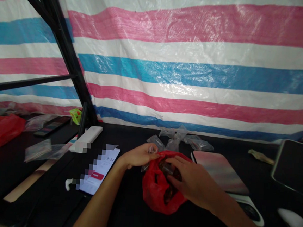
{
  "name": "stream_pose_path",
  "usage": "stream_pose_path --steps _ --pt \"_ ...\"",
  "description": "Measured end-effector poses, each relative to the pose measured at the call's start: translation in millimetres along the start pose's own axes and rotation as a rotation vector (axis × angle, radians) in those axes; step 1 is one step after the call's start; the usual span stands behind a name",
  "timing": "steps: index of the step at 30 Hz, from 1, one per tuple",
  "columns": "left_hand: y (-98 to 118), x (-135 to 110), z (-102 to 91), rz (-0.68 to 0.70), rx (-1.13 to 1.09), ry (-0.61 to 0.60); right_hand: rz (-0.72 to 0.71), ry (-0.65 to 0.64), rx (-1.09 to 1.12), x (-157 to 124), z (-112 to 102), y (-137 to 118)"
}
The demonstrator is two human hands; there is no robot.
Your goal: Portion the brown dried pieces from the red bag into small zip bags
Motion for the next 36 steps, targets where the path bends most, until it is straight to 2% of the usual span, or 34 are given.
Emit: stream_pose_path --steps 6,11,17,20,22,26,29,36 --pt "5.1 0.5 8.6 0.0 -0.144 -0.035 0.093 0.039 0.054 3.3 4.0 -1.6" --pt "8.7 0.5 10.6 0.102 -0.166 -0.071 0.159 0.066 0.06 1.9 5.1 -1.1" --pt "13.1 4.2 9.8 0.291 -0.096 0.151 0.178 0.048 0.279 5.2 -4.4 12.7" --pt "12.4 4.9 13.5 0.323 0.042 0.249 0.145 0.089 0.417 10.2 -13.0 16.2" --pt "12.2 3.9 17.4 0.337 0.178 0.261 0.135 0.145 0.453 12.9 -16.1 16.4" --pt "14.2 1.2 26.4 0.412 0.352 0.23 0.039 0.268 0.307 13.5 -12.4 12.9" --pt "15.0 0.9 31.3 0.435 0.376 0.228 -0.073 0.257 0.174 10.8 -6.1 9.0" --pt "14.8 0.8 33.9 0.462 0.289 0.206 -0.043 0.266 0.092 11.1 -4.4 9.9"
Point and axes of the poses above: each hand's wrist, its own x-axis towards the middle knuckle, its own z-axis out of the palm, y = z × x, the point moved 1 cm from there along x, towards the middle knuckle, and after that the axes turned 12 degrees about y, right-handed, at the moved point
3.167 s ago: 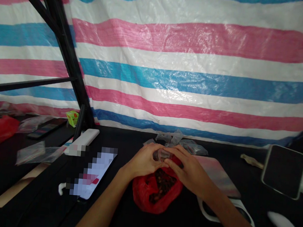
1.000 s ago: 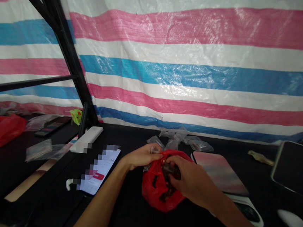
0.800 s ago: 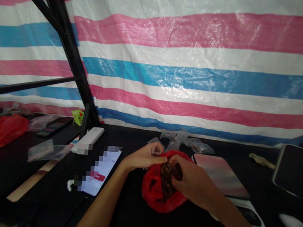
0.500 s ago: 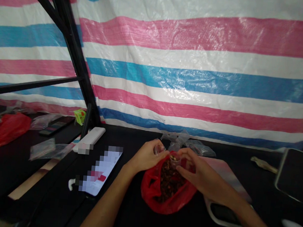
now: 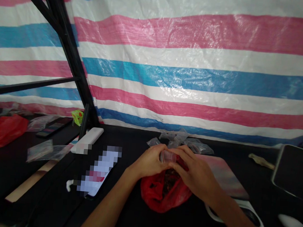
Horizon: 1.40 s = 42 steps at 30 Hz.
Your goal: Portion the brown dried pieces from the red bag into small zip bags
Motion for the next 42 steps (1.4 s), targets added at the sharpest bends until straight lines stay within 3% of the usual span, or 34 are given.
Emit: stream_pose_path --steps 8,13,21,26,31,42 --pt "-6.3 -0.3 -2.9 -0.061 -0.008 -0.006 0.02 0.022 -0.013 4.3 -16.9 8.7" --pt "-17.6 -0.3 -2.9 -0.13 0.017 -0.072 0.028 -0.226 -0.185 -1.3 -30.0 7.0" --pt "-15.4 0.3 9.5 -0.164 -0.093 -0.023 0.06 -0.236 -0.362 -7.3 -8.7 6.1" --pt "-15.5 4.6 11.3 -0.278 -0.293 0.027 0.084 -0.242 -0.282 -7.1 1.8 11.6" --pt "-13.5 5.9 6.8 -0.357 -0.357 0.037 0.112 -0.202 -0.201 -5.7 6.9 13.2" --pt "-8.7 6.7 -1.8 -0.34 -0.404 -0.005 0.343 -0.16 -0.039 -7.3 12.3 1.2"
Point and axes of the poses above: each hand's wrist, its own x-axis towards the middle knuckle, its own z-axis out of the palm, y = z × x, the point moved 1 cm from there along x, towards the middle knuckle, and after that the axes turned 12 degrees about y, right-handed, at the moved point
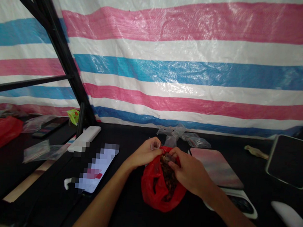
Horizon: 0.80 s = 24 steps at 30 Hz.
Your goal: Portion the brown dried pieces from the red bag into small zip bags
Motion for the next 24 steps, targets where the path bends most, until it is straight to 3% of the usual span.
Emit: stream_pose_path --steps 6,11,15,19,24 --pt "-1.8 0.2 -0.4 -0.011 0.008 0.02 -0.023 -0.018 0.066 -0.6 0.8 0.2" --pt "-0.7 1.4 -5.3 0.12 -0.008 0.046 0.002 0.017 0.099 2.4 -1.9 4.7" --pt "-1.4 2.0 -8.7 0.185 0.006 0.115 -0.014 0.072 0.279 8.3 -4.0 9.5" --pt "-3.2 -0.8 -2.9 0.215 0.124 0.09 -0.043 0.191 0.391 9.1 -8.3 6.4" --pt "-2.5 -6.5 10.1 0.273 0.138 0.036 -0.329 0.293 0.191 5.3 -11.8 -1.7"
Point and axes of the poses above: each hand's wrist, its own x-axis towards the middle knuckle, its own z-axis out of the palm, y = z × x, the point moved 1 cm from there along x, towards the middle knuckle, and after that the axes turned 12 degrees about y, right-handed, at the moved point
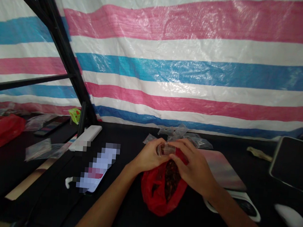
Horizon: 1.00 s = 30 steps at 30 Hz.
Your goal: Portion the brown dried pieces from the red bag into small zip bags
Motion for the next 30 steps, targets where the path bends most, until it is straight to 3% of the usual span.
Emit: stream_pose_path --steps 4,10,17,21,25,27,30 --pt "-0.5 -1.7 4.7 0.015 -0.037 -0.021 -0.175 -0.022 -0.102 -1.8 2.9 1.4" --pt "1.9 -0.5 1.5 0.08 0.097 -0.026 -0.087 -0.044 -0.198 -0.7 2.0 1.8" --pt "11.6 0.3 -1.8 0.155 0.189 0.014 -0.187 -0.037 -0.112 -3.4 3.2 -2.4" --pt "11.1 -0.1 -2.8 0.082 0.139 -0.032 -0.083 -0.003 -0.151 -2.6 1.0 -1.5" --pt "12.8 1.5 -11.2 -0.023 0.051 0.036 -0.017 0.14 -0.227 4.7 -12.5 -0.6" --pt "14.2 3.0 -17.9 -0.042 0.058 0.073 -0.06 0.064 -0.213 8.7 -19.0 -2.1" --pt "15.2 4.4 -27.8 -0.088 0.075 0.013 -0.137 -0.183 -0.164 10.4 -23.1 -6.8"
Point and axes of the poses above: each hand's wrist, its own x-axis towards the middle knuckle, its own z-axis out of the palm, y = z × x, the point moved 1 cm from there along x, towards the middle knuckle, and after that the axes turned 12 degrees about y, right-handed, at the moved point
